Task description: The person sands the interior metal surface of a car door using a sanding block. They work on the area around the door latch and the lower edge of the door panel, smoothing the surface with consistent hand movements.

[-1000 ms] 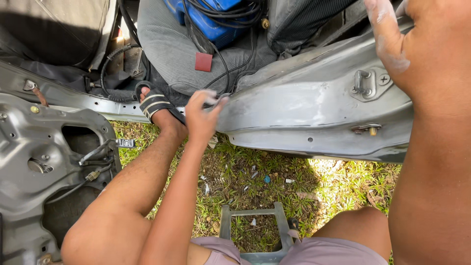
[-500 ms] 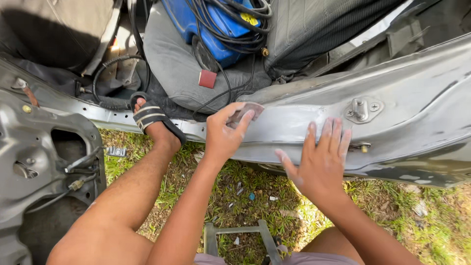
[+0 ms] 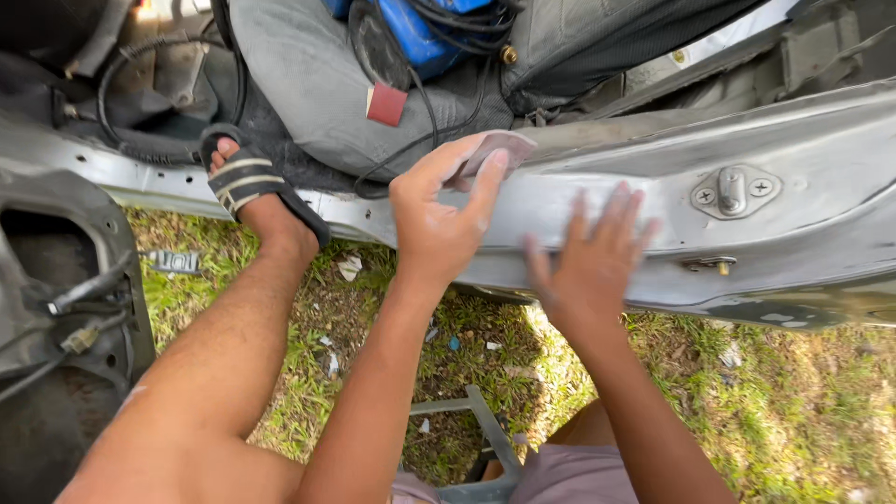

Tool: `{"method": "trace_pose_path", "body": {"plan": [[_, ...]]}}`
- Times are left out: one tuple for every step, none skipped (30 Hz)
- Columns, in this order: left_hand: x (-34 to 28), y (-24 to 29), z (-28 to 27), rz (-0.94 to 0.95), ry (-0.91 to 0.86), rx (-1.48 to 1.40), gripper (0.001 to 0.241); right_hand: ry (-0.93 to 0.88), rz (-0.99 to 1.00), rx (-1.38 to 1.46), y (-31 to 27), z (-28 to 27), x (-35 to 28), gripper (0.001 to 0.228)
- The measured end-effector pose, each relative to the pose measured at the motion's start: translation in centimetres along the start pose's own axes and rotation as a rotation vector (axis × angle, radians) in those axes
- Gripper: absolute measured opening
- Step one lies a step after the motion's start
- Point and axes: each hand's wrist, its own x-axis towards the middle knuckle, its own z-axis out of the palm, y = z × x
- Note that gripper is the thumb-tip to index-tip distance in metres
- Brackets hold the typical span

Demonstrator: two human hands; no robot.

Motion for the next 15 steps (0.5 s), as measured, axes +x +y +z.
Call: {"method": "trace_pose_path", "body": {"plan": [[-0.3, -0.1, 0.5, -0.006, 0.007, 0.001, 0.011, -0.006, -0.007, -0.001, -1.0, 0.5, -0.4, 0.076], [-0.5, -0.1, 1.0, 0.008, -0.002, -0.009, 0.012, -0.22, -0.164, 0.129, -2.0, 0.9, -0.7, 0.075], [-0.2, -0.2, 1.6, 0.035, -0.015, -0.023, 0.013, -0.422, -0.317, 0.256, -3.1, 1.4, -0.5, 0.076], [0.0, 0.1, 1.6, 0.042, -0.011, -0.025, 0.013, -0.416, -0.32, 0.253, -1.8, 1.3, -0.5, 0.076], [0.0, 0.4, 1.6, 0.021, -0.039, -0.058, 0.014, -0.161, -0.212, 0.161, -0.4, 1.2, -0.6, 0.068], [0.0, 0.7, 1.8, 0.001, -0.066, -0.091, 0.015, 0.093, -0.104, 0.069, 1.2, 1.0, -0.7, 0.062], [-0.2, -0.3, 1.9, -0.003, -0.055, -0.097, 0.015, 0.09, -0.115, 0.062, 0.5, 1.2, -0.5, 0.062], [-0.5, -1.3, 2.2, -0.022, -0.09, -0.079, 0.018, 0.028, -0.199, 0.064, 0.0, 1.3, -0.3, 0.065], [-0.7, -2.2, 2.3, -0.04, -0.14, -0.06, 0.022, -0.032, -0.269, 0.068, -0.8, 1.4, -0.3, 0.068], [-0.9, -2.4, 2.1, -0.042, -0.145, -0.065, 0.022, -0.034, -0.264, 0.063, -1.5, 0.5, -0.7, 0.068], [-0.9, -2.7, 2.2, -0.04, -0.189, -0.023, 0.022, -0.256, -0.276, 0.427, -2.1, -0.5, -1.0, 0.038], [-0.9, -2.9, 2.2, -0.038, -0.233, 0.019, 0.022, -0.474, -0.279, 0.793, -2.6, -1.4, -1.2, 0.033], [-0.9, -3.3, 2.3, -0.031, -0.232, 0.017, 0.022, -0.468, -0.282, 0.79, -1.2, -1.2, -1.6, 0.033], [-0.8, -3.7, 2.3, -0.024, -0.247, 0.047, 0.023, -0.173, -0.208, 0.475, 0.2, -1.0, -2.1, 0.032], [-1.2, -4.1, 2.4, -0.026, -0.255, 0.077, 0.024, 0.109, -0.135, 0.158, 1.8, -0.8, -2.7, 0.051]]}}
